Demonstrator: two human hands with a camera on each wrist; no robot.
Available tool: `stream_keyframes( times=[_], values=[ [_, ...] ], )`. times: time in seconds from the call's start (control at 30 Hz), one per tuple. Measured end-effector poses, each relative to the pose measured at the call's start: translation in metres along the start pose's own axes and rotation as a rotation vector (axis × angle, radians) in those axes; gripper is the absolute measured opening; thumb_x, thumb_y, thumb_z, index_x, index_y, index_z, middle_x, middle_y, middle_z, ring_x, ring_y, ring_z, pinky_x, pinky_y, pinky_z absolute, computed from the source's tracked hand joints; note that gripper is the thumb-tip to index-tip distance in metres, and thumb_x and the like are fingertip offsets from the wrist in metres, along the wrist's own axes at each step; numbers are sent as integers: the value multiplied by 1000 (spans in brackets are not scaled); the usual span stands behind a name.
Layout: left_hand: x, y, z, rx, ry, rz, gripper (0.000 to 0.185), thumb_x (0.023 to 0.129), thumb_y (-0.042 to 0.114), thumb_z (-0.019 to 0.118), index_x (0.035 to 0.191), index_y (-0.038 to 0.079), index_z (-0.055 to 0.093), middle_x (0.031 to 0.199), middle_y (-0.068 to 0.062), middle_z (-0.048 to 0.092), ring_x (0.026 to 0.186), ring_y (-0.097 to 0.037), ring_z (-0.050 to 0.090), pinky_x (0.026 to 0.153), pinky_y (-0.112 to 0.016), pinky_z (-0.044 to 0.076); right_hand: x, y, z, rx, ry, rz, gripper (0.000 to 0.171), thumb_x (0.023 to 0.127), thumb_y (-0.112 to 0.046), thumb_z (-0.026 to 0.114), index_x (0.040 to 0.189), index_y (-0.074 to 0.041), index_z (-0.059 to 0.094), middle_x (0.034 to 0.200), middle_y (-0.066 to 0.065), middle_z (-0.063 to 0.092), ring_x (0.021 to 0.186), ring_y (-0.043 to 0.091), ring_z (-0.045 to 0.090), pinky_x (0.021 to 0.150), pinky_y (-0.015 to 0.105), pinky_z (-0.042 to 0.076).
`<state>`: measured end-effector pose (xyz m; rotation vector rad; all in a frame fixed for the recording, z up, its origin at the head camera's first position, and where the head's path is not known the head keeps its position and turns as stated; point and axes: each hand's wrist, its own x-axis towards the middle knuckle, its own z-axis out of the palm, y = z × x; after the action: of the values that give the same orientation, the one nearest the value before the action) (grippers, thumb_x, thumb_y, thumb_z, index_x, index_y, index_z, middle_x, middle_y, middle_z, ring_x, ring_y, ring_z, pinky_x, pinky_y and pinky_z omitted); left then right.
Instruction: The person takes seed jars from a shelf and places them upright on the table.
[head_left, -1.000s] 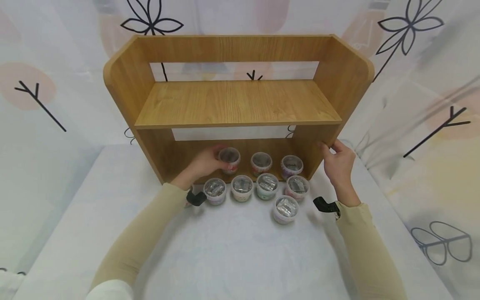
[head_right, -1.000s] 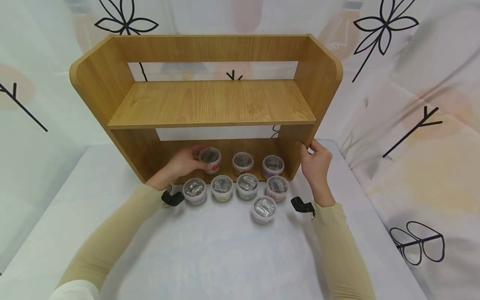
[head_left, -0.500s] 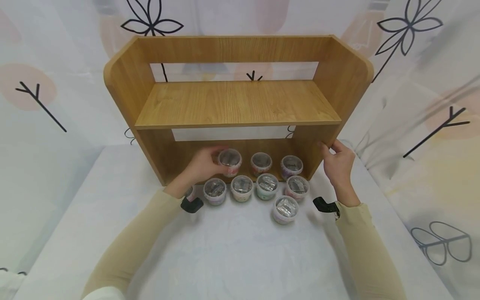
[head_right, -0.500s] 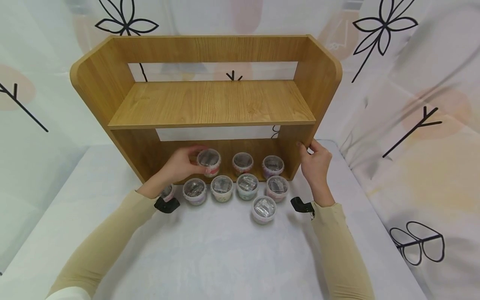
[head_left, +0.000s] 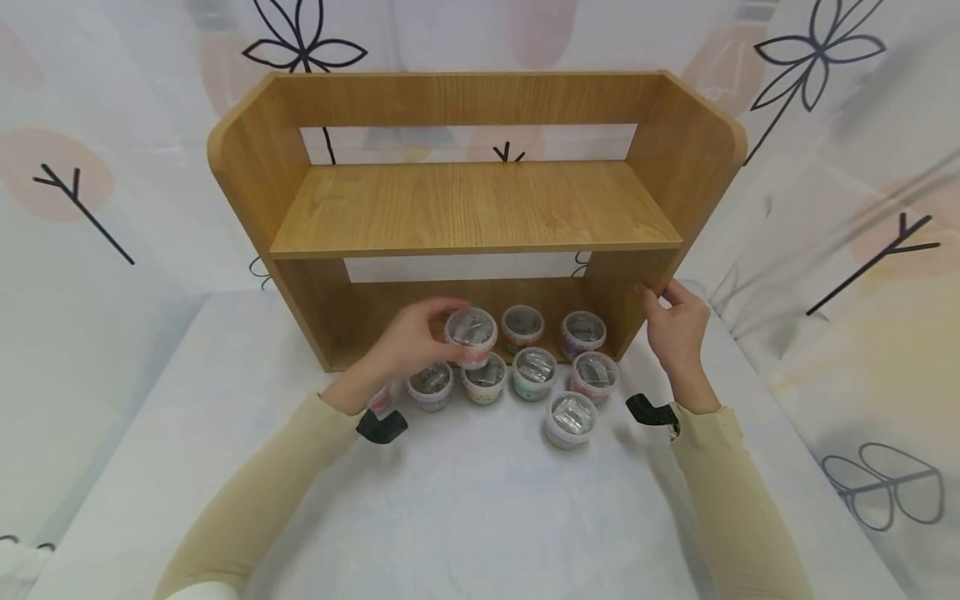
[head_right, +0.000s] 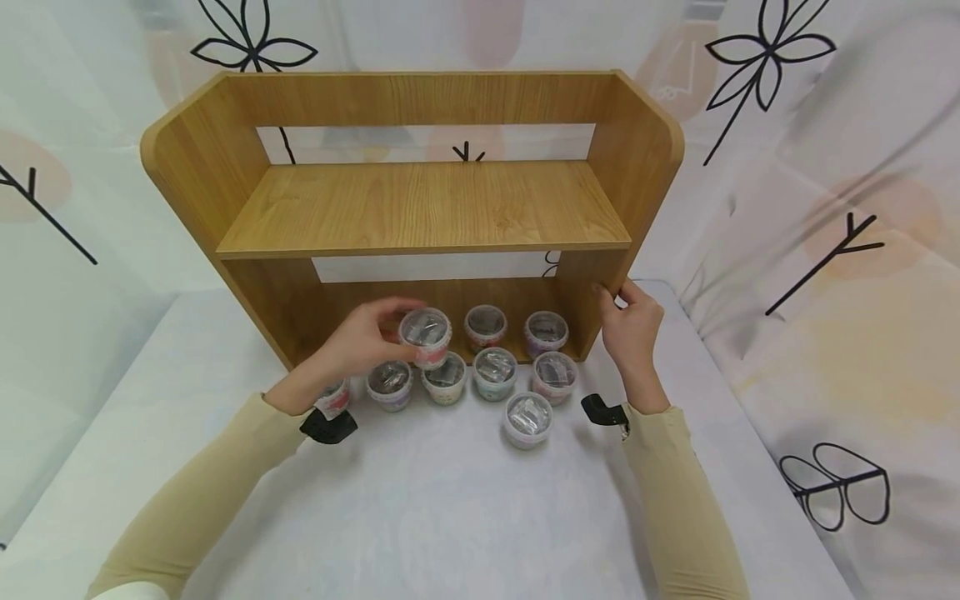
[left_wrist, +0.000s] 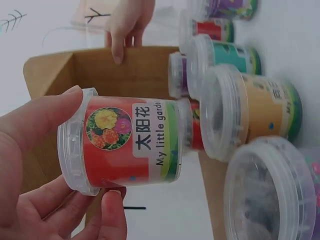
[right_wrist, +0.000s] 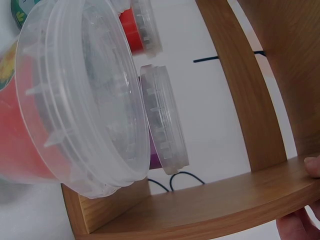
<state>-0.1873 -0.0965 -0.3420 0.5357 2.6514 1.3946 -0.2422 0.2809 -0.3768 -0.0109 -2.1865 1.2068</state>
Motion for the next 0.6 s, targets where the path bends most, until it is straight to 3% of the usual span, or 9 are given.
stream_keyframes(
  times=[0.4, 0.6],
  values=[
    [-12, 10, 12, 25, 4, 20, 67, 75, 30, 88, 134, 16, 60, 126, 3, 59, 102, -21, 56, 79, -31, 54, -1, -3, -1, 13, -10, 10, 29, 95, -22, 65, 111, 1, 75, 107, 19, 72, 116, 30, 62, 101, 50, 47],
    [-18, 11, 22, 36, 5, 62, 68, 74, 30, 89, 133, 13, 61, 122, 1, 59, 100, -21, 55, 74, -29, 53, -2, -4, -2, 10, -9, 25, 30, 95, -23, 64, 110, 0, 75, 107, 18, 73, 115, 28, 62, 101, 48, 46]
  ],
)
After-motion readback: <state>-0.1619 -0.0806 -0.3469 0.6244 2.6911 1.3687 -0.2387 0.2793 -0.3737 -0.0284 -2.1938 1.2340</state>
